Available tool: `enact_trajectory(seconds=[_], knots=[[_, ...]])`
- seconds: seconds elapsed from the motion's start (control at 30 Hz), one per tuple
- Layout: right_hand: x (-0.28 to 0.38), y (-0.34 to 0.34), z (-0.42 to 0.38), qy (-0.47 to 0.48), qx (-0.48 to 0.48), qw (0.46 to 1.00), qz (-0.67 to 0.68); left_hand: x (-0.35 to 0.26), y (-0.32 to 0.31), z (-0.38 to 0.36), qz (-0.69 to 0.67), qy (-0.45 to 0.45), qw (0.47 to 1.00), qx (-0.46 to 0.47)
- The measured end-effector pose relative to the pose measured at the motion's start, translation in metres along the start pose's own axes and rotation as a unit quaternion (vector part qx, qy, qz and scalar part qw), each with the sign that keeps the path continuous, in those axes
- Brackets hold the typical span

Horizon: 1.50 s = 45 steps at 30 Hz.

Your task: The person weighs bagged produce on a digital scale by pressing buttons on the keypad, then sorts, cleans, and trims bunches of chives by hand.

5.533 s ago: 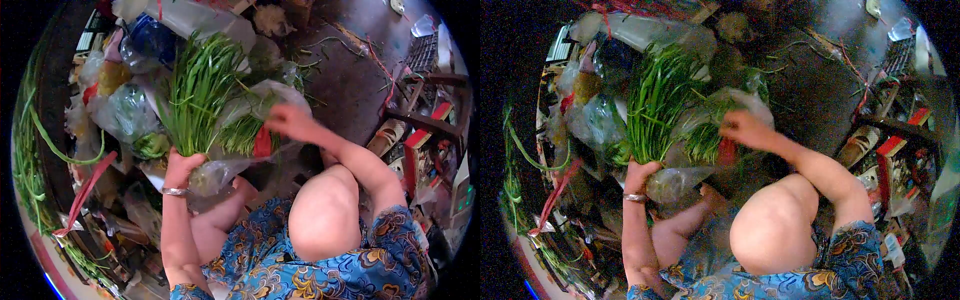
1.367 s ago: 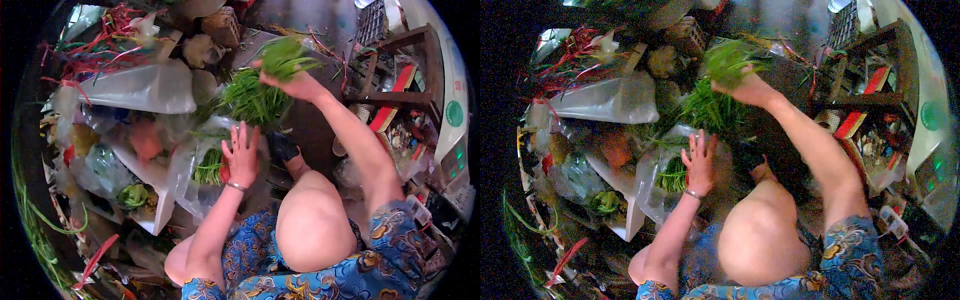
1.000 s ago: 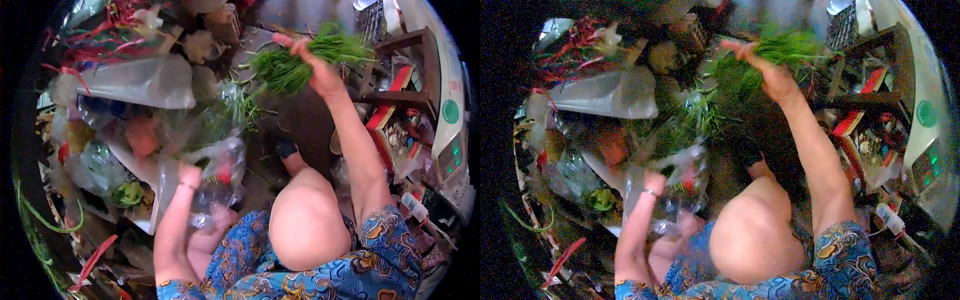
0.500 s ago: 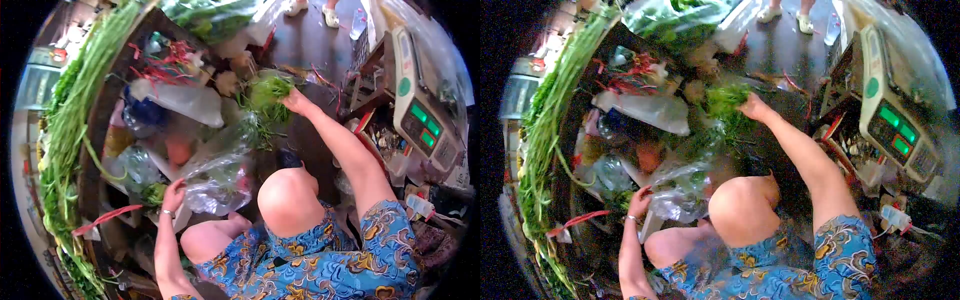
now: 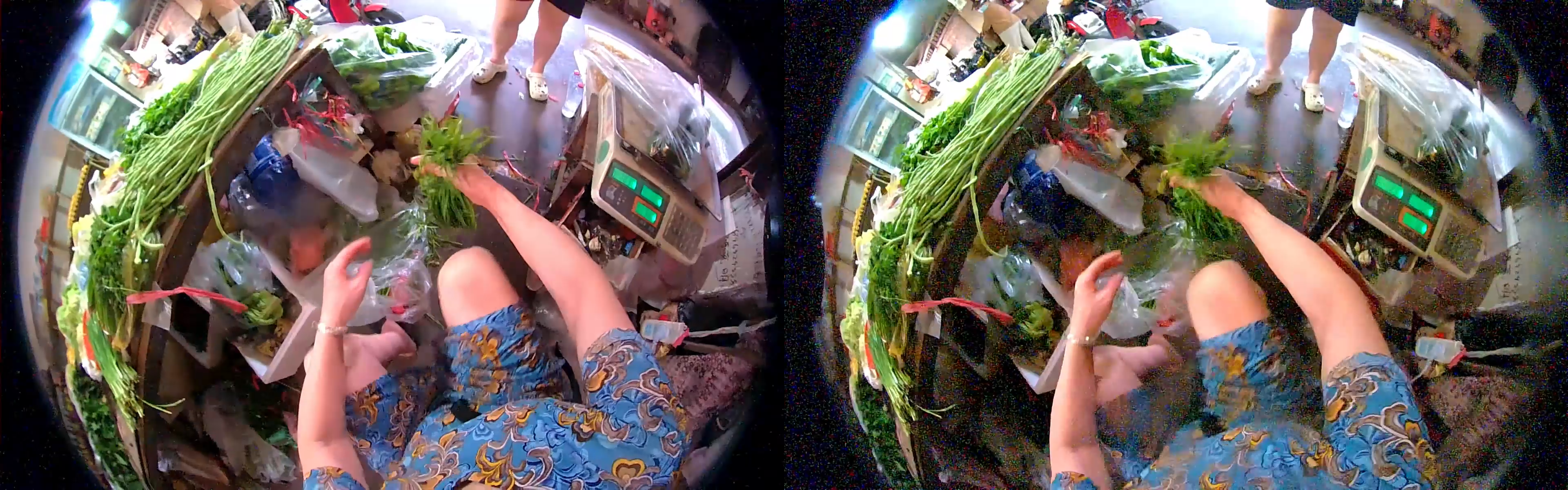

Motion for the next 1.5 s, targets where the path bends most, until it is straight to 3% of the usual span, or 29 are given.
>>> enact_trajectory(seconds=[0.07,0.2,0.3,0.33,0.37,0.47,0.53,0.57,0.6,0.67,0.7,0.73,0.8,0.83,0.87,0.93,1.0,1.07,1.1,1.13,1.2,1.23,1.27,1.3,1.33,1.37,1.4,1.47,1.5], knots=[[0.014,-0.009,0.003,-0.026,0.079,0.996,-0.027,-0.017,-0.017,0.017,-0.008,-0.026,1.000,-0.008],[0.035,-0.024,-0.003,0.070,0.049,0.991,-0.102,-0.013,-0.054,0.052,-0.097,-0.050,0.994,0.029],[-0.073,-0.048,-0.006,0.129,0.146,0.953,-0.232,-0.010,-0.073,0.068,-0.159,0.004,0.980,0.118],[-0.075,-0.052,-0.019,0.092,0.154,0.975,-0.128,0.000,-0.078,0.074,-0.110,0.020,0.981,0.161],[-0.078,-0.056,-0.032,0.054,0.156,0.986,-0.022,0.009,-0.086,0.077,-0.124,-0.019,0.980,0.153],[-0.036,-0.044,-0.053,0.152,0.108,0.966,-0.181,-0.007,-0.100,0.090,0.012,-0.196,0.972,0.131],[-0.037,-0.049,-0.047,0.277,0.227,0.841,-0.405,0.008,-0.114,0.094,-0.315,-0.042,0.928,0.195],[-0.003,-0.035,-0.044,0.128,0.232,0.929,-0.257,0.010,-0.113,0.097,-0.209,-0.061,0.950,0.221],[-0.008,-0.038,-0.038,0.123,0.229,0.932,-0.251,0.011,-0.115,0.098,-0.101,-0.081,0.961,0.246],[-0.023,-0.044,-0.033,0.170,0.229,0.936,-0.207,0.000,-0.121,0.097,-0.132,-0.119,0.968,0.179],[-0.012,-0.031,-0.036,0.047,0.247,0.949,-0.193,-0.006,-0.125,0.096,-0.145,-0.139,0.969,0.145],[-0.011,-0.025,-0.030,0.070,0.270,0.928,-0.245,-0.002,-0.125,0.100,-0.139,-0.149,0.969,0.137],[0.000,0.013,-0.034,-0.040,0.231,0.929,-0.286,0.008,-0.127,0.106,-0.127,-0.169,0.970,0.119],[-0.015,0.022,-0.036,-0.016,0.138,0.948,-0.287,0.004,-0.125,0.109,-0.184,-0.098,0.972,0.109],[0.001,0.045,-0.041,-0.043,0.190,0.950,-0.243,-0.002,-0.122,0.113,-0.237,-0.026,0.966,0.097],[-0.002,0.068,-0.056,-0.078,0.137,0.943,-0.293,-0.012,-0.115,0.127,-0.252,-0.040,0.954,0.157],[-0.008,0.076,-0.059,-0.122,-0.040,0.926,-0.356,-0.017,-0.108,0.151,-0.453,-0.014,0.883,0.120],[-0.005,0.084,-0.059,-0.013,-0.217,0.920,-0.325,-0.017,-0.116,0.171,-0.641,-0.058,0.739,0.198],[-0.005,0.086,-0.056,-0.016,-0.239,0.919,-0.314,0.016,-0.113,0.176,-0.307,0.077,0.948,0.023],[-0.006,0.084,-0.053,-0.016,-0.257,0.917,-0.305,0.043,-0.121,0.188,0.034,0.090,0.988,0.122],[0.000,0.084,-0.051,0.006,-0.265,0.899,-0.349,0.138,-0.139,0.222,0.093,-0.063,0.985,0.127],[-0.001,0.087,-0.049,0.008,-0.270,0.901,-0.341,0.105,-0.151,0.238,-0.175,0.002,0.981,0.083],[-0.002,0.085,-0.052,0.000,-0.269,0.906,-0.327,0.077,-0.161,0.238,-0.422,0.091,0.901,0.032],[-0.001,0.085,-0.052,-0.028,-0.253,0.908,-0.332,0.084,-0.156,0.260,-0.597,0.053,0.790,0.131],[-0.002,0.084,-0.050,-0.032,-0.254,0.908,-0.331,0.080,-0.173,0.251,-0.427,0.181,0.885,-0.034],[-0.002,0.085,-0.048,-0.033,-0.249,0.907,-0.338,0.102,-0.170,0.259,-0.430,0.178,0.884,-0.034],[-0.003,0.087,-0.047,-0.035,-0.245,0.906,-0.344,0.142,-0.158,0.274,-0.205,0.029,0.977,0.044],[-0.003,0.089,-0.048,-0.034,-0.245,0.897,-0.367,0.096,-0.154,0.262,-0.324,0.200,0.924,-0.024],[-0.003,0.091,-0.049,-0.035,-0.244,0.897,-0.366,0.091,-0.136,0.270,-0.369,0.202,0.906,-0.046]])
Point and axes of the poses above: each hand's wrist, its own z-axis towards the middle knuckle, its own y-axis out of the back of the hand, x = y × z, the point moved 2 cm from there along z, towards the middle knuckle, and after that the axes turned 15 degrees about -z, right-handed, at the moved point
